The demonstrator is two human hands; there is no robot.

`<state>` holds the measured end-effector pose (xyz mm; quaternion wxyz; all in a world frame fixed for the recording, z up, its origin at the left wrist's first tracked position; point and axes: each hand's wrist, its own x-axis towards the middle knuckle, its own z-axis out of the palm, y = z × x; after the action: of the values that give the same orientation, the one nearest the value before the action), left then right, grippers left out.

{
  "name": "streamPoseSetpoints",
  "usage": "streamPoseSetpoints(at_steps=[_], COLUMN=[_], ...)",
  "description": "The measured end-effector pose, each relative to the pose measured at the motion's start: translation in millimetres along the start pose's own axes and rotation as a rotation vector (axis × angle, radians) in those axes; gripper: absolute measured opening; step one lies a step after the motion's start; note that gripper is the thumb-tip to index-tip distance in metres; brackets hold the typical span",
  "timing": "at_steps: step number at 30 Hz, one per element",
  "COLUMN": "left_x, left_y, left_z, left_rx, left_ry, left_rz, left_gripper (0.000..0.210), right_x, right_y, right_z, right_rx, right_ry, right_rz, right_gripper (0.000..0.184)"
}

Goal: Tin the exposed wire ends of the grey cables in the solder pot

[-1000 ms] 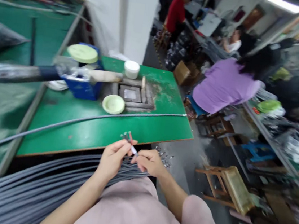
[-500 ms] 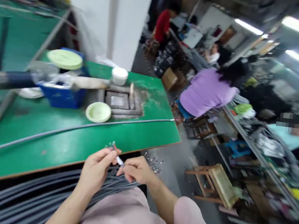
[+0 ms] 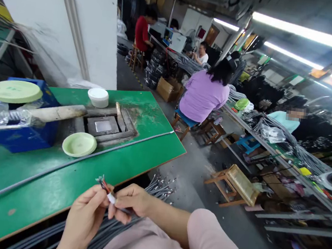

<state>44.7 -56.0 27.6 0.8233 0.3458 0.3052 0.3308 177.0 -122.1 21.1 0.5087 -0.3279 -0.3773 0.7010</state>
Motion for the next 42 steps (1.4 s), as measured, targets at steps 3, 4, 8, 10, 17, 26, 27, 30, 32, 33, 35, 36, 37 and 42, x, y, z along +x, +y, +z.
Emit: streamPoseSetpoints(at_steps=[3,4,8,10,17,26,27,30,32,33,35,36,37,42], left_x=[4.4,5.7,7.1,6.2,2.9,2.9,1.6,-0.9,-0.1,0.5,0.8,0.3,-0.6,-3.6], left_y=[-5.9,-8.0,-13.0,-12.0,-6.7,-3.7,-2.4,1.1,2.0,2.1,1.6,1.3,1.1,0.7], left_z=[-5.5,-7.6,-12.2,-10.6,-6.1,-8.5,-5.8,1.5,3.1,3.2,3.1,3.4,3.9,6.0], left_rx=[0.097,0.134,0.334,0.42,0.56,0.495,0.51,0.574,0.562,0.535,0.481,0.449,0.414,0.268], left_ry=[0.086,0.113,0.262,0.309,0.297,0.143,0.14,0.12,0.103,0.106,0.123,0.121,0.116,0.09], left_rz=[0.107,0.138,0.193,0.215,0.286,0.267,0.288,0.321,0.318,0.317,0.291,0.273,0.251,0.178], left_gripper=[0.025,0.024,0.022,0.024,0.022,0.018,0.018,0.02,0.023,0.023,0.025,0.027,0.029,0.032], right_x=[-1.7,-2.4,-4.7,-5.4,-6.7,-1.8,-3.1,-8.9,-11.3,-11.6,-11.5,-11.4,-11.6,-13.1], right_y=[-5.0,-5.9,-5.9,-4.5,-1.0,0.1,2.4,7.3,7.7,7.5,7.2,7.4,7.7,10.5], right_z=[3.8,4.6,8.9,11.9,13.0,-8.3,-5.7,3.4,6.1,6.4,6.6,6.9,7.2,7.3], right_rx=[-0.15,-0.214,-0.468,-0.575,-0.675,-0.029,-0.061,-0.237,-0.351,-0.392,-0.454,-0.477,-0.496,-0.534], right_ry=[0.188,0.236,0.359,0.403,0.469,-0.023,0.056,0.291,0.372,0.391,0.405,0.404,0.403,0.404], right_rz=[-0.037,-0.04,-0.052,-0.089,-0.081,0.161,0.137,0.078,0.058,0.052,0.042,0.037,0.033,0.028], right_gripper=[0.042,0.042,0.034,0.03,0.031,0.054,0.051,0.038,0.033,0.031,0.03,0.03,0.031,0.029])
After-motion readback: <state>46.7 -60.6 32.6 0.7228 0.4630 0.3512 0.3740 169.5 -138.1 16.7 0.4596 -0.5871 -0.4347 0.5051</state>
